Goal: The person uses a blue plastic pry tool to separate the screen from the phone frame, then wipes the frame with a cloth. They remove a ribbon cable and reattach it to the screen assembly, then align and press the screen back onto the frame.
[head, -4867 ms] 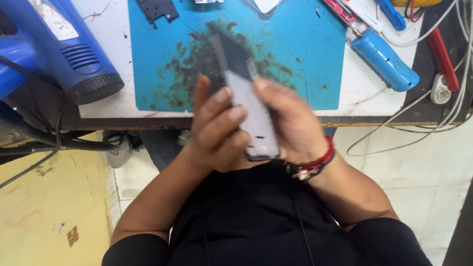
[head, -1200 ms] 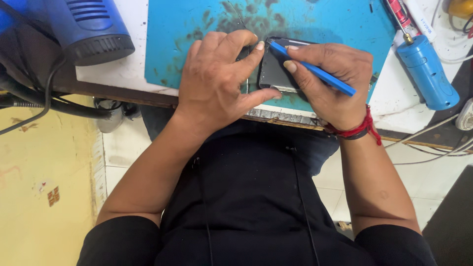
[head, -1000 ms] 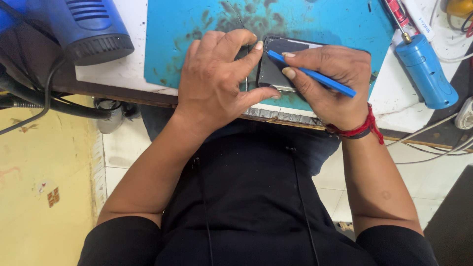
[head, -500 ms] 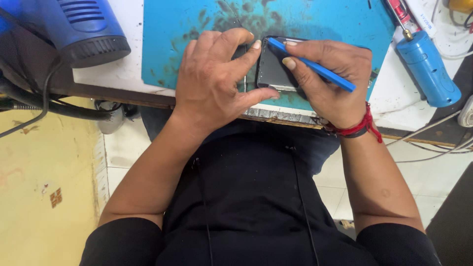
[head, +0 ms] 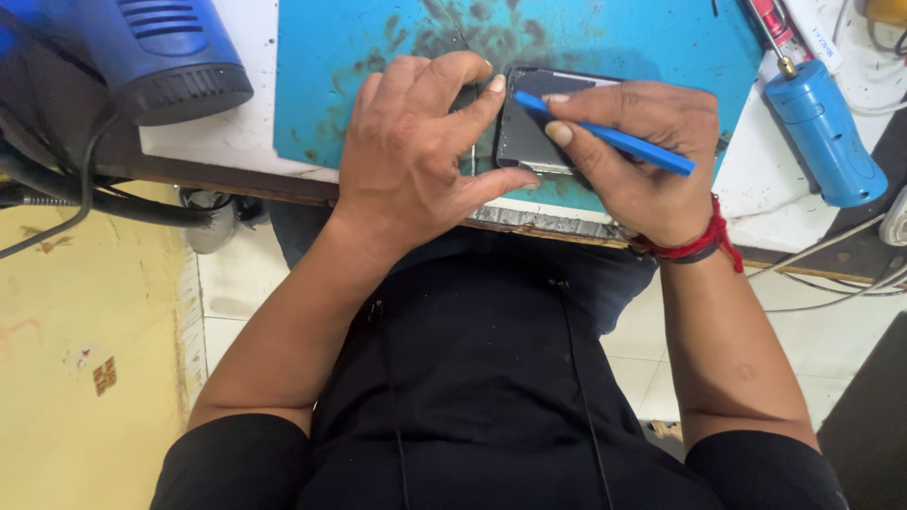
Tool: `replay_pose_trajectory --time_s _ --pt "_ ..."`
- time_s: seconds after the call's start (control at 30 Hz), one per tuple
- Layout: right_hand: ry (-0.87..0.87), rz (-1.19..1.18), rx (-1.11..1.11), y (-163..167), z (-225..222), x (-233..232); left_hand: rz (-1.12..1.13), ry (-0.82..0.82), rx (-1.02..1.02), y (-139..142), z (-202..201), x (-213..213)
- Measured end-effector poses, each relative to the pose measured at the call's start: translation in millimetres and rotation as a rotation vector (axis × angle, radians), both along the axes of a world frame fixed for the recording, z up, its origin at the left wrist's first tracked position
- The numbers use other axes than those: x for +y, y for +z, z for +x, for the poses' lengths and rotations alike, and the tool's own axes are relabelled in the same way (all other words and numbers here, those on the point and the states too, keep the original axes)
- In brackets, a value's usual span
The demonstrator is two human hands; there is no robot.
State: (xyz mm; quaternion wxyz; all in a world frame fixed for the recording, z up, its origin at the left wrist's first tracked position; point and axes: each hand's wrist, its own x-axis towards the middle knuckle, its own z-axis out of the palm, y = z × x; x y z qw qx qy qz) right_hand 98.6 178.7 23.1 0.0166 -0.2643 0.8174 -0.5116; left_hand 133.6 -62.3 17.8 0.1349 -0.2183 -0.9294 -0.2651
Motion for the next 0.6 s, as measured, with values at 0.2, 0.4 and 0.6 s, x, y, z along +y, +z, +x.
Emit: replay_pose_trajectory --time_s 0.2,0.4,0.6 --pt "-0.076 -0.043 -0.066 2.8 0.6 -3.8 -0.012 -0.008 0.012 0.5 0.3 0.0" --pt "0.022 -0.021 0.0 1.0 -1.2 -0.8 -0.004 0.003 0.002 1.0 1.5 0.3" --pt "-0.023 -0.054 -0.021 -0.4 0.9 -2.0 -0.004 -0.009 0.011 1.1 1.9 0.0"
